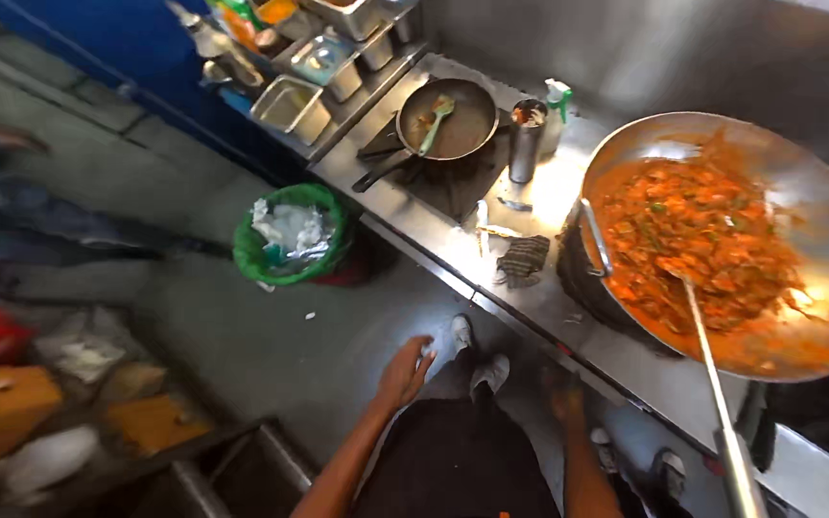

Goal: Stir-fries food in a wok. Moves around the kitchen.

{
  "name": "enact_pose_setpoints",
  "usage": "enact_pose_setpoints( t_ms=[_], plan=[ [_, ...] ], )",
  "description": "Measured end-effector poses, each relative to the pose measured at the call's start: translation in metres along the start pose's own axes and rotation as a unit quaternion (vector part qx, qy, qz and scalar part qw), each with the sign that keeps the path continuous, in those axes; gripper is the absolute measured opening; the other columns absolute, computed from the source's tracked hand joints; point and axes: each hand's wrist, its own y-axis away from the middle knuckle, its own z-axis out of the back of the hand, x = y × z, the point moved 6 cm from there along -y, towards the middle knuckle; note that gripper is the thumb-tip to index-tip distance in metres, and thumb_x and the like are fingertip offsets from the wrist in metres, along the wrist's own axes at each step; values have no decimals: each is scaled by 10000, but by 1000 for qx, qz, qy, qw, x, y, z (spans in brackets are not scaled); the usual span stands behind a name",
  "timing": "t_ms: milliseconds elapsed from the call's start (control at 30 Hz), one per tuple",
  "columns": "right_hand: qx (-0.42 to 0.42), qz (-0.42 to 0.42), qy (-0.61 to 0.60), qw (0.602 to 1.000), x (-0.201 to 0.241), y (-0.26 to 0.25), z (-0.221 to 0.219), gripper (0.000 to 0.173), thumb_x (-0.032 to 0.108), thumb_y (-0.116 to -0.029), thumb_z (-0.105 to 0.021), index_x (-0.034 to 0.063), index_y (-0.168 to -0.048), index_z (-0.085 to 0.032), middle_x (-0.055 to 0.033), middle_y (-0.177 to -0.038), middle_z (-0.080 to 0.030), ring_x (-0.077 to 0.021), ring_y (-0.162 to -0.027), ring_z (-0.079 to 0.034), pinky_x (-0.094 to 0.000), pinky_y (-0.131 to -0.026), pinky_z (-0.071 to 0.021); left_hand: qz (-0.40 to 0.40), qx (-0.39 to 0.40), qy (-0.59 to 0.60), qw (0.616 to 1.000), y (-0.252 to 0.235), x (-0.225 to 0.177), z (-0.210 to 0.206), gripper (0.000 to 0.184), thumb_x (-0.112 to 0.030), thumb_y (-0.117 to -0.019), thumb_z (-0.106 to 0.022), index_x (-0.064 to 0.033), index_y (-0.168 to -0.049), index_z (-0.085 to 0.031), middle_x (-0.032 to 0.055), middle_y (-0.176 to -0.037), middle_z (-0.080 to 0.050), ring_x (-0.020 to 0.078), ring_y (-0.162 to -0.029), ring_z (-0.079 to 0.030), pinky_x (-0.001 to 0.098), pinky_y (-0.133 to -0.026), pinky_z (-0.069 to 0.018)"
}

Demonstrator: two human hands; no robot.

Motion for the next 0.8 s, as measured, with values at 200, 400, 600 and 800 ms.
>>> enact_pose_setpoints(
  t_ms=[200,400,600,800],
  plan=[
    [-25,125,-126,984,21,-28,-52,415,247,-1136,-239,-18,-1425,-375,-184,-1332,-551,-252,-1160,-617,-394,-961,-550,436,15,174,883,218,216,-71,536,-411,-1089,-472,-17,-1448,-528,287,-1319,-634,425,-1223,-628,609,-1047,-487],
    [-47,74,-24,996,12,-21,-58,491,439,-1111,-309,95,-1446,-412,-144,-1297,-614,-234,-1075,-667,-400,-881,-579,525,-121,345,768,258,240,-79,528,-418,-1103,-435,-75,-1505,-430,266,-1255,-641,400,-980,-691,577,-809,-569],
    [-85,130,62,986,21,-23,-65,407,337,-1119,-319,74,-1404,-441,-120,-1282,-601,-222,-1097,-635,-434,-916,-550,399,-7,318,860,160,246,-41,499,-379,-1095,-455,-75,-1490,-476,238,-1305,-637,382,-1123,-663,574,-936,-541],
    [-148,188,180,954,22,-29,-63,357,257,-1123,-355,11,-1352,-478,-144,-1210,-615,-228,-1034,-637,-429,-884,-558,355,-35,365,860,146,297,0,477,-347,-1088,-425,-31,-1432,-521,195,-1244,-665,274,-995,-705,465,-844,-593]
  ],
)
